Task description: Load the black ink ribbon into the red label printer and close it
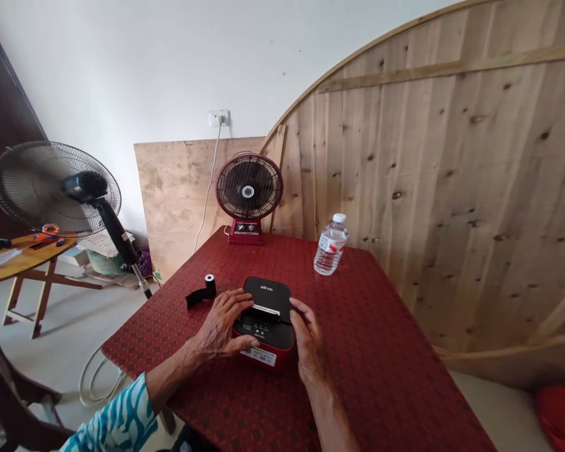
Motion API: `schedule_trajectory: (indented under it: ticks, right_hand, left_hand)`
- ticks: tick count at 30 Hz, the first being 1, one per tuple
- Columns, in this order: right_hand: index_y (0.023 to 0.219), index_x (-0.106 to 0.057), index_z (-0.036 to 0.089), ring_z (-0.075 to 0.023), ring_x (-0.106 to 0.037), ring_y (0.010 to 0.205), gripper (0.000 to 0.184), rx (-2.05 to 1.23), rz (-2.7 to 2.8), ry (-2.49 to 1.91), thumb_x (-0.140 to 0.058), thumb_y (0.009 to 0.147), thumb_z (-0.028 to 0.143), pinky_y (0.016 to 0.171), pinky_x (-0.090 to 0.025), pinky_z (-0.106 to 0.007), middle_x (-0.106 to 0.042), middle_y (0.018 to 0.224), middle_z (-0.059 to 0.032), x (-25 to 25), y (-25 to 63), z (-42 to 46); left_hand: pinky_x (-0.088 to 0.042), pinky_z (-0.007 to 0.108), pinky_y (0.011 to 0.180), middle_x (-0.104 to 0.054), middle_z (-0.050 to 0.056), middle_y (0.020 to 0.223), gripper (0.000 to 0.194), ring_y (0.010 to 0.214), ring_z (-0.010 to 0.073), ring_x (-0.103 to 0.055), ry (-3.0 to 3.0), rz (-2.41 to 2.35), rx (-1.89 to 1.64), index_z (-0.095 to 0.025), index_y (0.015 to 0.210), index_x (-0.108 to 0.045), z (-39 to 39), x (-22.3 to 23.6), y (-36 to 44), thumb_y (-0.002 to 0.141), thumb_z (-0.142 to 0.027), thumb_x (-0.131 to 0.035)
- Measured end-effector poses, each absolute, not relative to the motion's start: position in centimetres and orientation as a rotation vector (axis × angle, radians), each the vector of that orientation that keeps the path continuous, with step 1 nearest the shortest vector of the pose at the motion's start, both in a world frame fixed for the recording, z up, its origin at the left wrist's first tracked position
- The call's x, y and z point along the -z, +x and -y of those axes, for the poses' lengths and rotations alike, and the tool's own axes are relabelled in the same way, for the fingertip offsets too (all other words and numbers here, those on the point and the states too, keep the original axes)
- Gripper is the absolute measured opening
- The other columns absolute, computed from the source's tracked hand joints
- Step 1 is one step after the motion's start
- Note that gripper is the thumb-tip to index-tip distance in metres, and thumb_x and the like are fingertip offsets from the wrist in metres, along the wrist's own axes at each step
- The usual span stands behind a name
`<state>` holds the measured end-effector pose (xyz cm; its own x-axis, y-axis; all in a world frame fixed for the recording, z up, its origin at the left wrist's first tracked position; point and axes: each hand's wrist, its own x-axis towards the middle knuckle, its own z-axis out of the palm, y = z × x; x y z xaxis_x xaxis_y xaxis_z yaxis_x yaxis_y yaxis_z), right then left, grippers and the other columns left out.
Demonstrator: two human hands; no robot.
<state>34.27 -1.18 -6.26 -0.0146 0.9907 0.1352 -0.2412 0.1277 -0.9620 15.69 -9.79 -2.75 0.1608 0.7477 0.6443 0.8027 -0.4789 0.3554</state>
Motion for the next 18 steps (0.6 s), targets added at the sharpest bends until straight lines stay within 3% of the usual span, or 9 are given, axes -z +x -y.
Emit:
schedule_trajectory:
  ticks: [10, 18]
  right_hand:
    - [0.102, -0.07, 0.025, -0.0259, -0.063, 0.102, 0.039, -1.158, 1.188, -0.919, -0.066, 0.071, 0.05, 0.086, -0.052, -0.038, -0.07, 0.107, -0.0054, 6.7, 34.4, 1.3]
    - [0.103, -0.07, 0.025, -0.0245, -0.064, 0.096, 0.041, -1.153, 1.19, -0.902, -0.065, 0.072, 0.051, 0.084, -0.052, -0.038, -0.07, 0.103, -0.005, 7.0, 34.3, 1.2]
  left_hand:
    - [-0.036, 0.052, 0.106, -0.065, 0.015, 0.122, 0.064, 0.123, 0.032, -0.053, -2.277, 1.55, 1.225, -0.018, 0.117, -0.062, 9.5, 3.4, 15.8, 0.074, -0.066, -0.063]
    - [-0.031, 0.054, 0.111, -0.054, 0.017, 0.138, 0.062, 0.136, 0.0313, -0.041, -2.274, 1.696, 1.242, -0.019, 0.134, -0.049, 11.0, 4.1, 16.6, 0.083, -0.053, -0.06]
